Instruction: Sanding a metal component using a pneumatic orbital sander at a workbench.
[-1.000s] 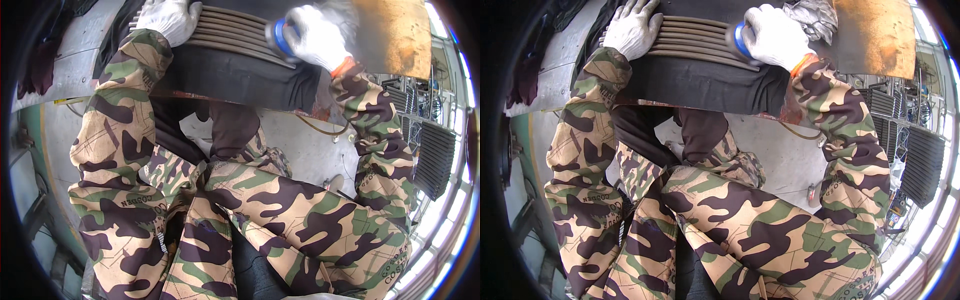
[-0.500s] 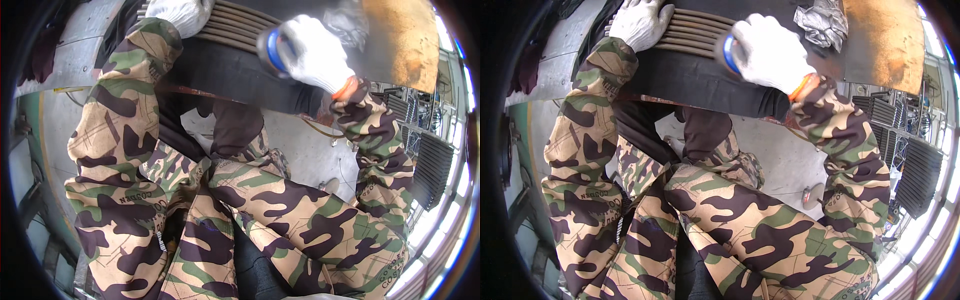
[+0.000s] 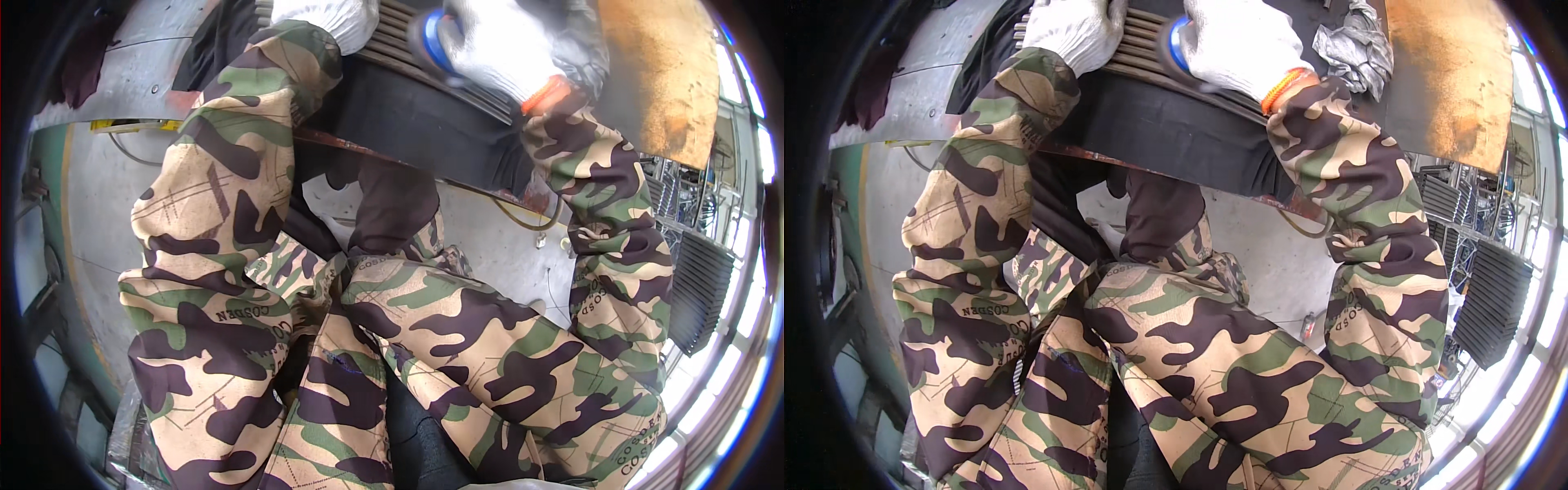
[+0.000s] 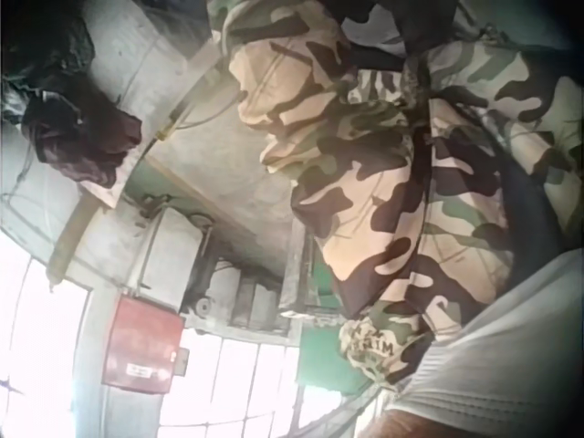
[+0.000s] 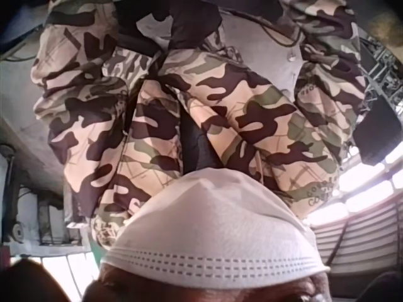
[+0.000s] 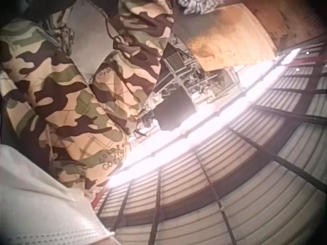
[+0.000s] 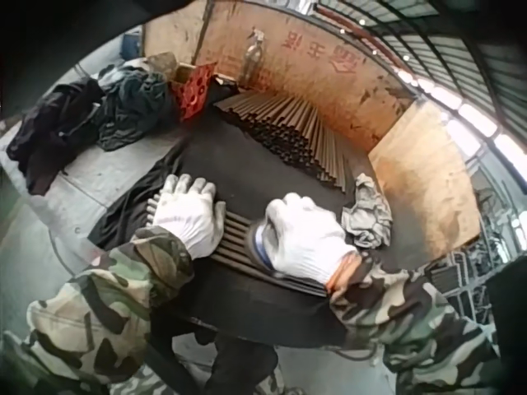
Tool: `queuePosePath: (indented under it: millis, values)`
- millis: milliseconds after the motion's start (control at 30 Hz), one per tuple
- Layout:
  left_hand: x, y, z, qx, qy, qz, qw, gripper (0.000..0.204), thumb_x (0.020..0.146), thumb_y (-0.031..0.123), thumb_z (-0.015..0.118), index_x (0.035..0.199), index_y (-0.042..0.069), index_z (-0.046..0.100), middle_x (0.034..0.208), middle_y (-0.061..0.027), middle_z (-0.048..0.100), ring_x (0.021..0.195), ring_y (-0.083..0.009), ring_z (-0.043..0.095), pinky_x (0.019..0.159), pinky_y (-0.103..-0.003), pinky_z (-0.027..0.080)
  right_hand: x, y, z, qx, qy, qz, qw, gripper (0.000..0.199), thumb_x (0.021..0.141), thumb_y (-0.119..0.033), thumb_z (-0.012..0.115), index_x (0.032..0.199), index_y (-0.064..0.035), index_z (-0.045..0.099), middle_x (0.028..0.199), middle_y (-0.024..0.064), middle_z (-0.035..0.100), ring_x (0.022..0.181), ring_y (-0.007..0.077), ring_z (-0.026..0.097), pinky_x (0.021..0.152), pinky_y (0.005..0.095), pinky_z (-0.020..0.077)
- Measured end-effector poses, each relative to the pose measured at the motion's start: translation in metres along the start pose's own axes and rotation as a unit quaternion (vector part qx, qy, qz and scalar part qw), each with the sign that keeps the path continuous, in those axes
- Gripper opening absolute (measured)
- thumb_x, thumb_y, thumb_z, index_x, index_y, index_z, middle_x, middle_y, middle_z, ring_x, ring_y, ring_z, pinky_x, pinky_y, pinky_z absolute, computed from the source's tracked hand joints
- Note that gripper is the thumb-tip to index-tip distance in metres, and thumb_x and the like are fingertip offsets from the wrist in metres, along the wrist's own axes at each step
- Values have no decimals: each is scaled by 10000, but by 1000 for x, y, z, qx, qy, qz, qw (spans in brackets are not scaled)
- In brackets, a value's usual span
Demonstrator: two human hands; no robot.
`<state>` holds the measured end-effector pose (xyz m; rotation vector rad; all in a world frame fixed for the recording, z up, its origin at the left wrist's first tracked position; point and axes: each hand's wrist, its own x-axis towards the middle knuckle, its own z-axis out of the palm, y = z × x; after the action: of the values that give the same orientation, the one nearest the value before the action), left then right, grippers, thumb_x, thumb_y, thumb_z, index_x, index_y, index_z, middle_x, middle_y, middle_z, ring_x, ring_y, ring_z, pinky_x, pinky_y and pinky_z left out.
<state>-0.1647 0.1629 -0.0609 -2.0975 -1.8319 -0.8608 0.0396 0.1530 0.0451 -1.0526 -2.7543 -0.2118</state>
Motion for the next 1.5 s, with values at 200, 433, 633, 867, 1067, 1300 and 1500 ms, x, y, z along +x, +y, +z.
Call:
queuePosePath:
  millis: [200,433,633,867,1067,1300,1500]
  values:
    - [-1,-15,-12,-130,-55,151,978,370,934,272,610,1162,-12,679,1172,-193,664,1195,-399,578,1117,-523,379,-5,-7,-1,-25,-10,2,1000,155,858,-208,676,920,-83,611,872,165,597,822,372,627,696,482,541]
    - [0,-7,-9,-39,-81,60,994,414,950,284,584,1229,-14,652,1273,-210,645,1275,-402,555,1144,-518,369,-22,5,16,-5,3,-34,999,192,900,-250,667,997,-86,640,931,129,630,888,355,652,746,450,547]
    - [2,-10,11,-13,-42,38,998,411,969,292,552,1212,-26,645,1236,-223,653,1244,-403,577,1127,-524,376,4,3,10,-31,8,-4,999,164,862,-196,678,932,-68,604,863,172,598,821,382,620,706,487,525]
    - [11,-3,6,-21,-63,36,997,338,945,285,579,1076,-11,679,1092,-203,678,1131,-390,611,1090,-513,398,12,5,17,-30,27,4,999,144,874,-190,657,907,-64,598,851,185,599,807,395,617,703,490,521]
    - [8,-2,15,-10,-7,43,999,332,935,291,588,1069,1,681,1079,-197,678,1091,-372,618,1027,-486,427,0,-10,7,5,-3,-18,1000,155,868,-192,669,902,-64,589,876,179,601,816,394,619,715,493,524]
    - [14,-2,15,1,-50,30,998,343,953,301,566,1072,0,678,1080,-195,681,1097,-362,618,1022,-489,429,4,4,17,-30,16,1,999,140,870,-188,658,899,-65,597,852,183,596,817,383,627,706,498,525]
    - [19,-5,11,0,-28,52,998,302,933,276,595,1028,7,693,1052,-187,682,1057,-365,628,1004,-479,439,14,8,17,-21,8,50,998,143,869,-186,648,907,-58,599,870,198,601,825,411,623,736,512,527]
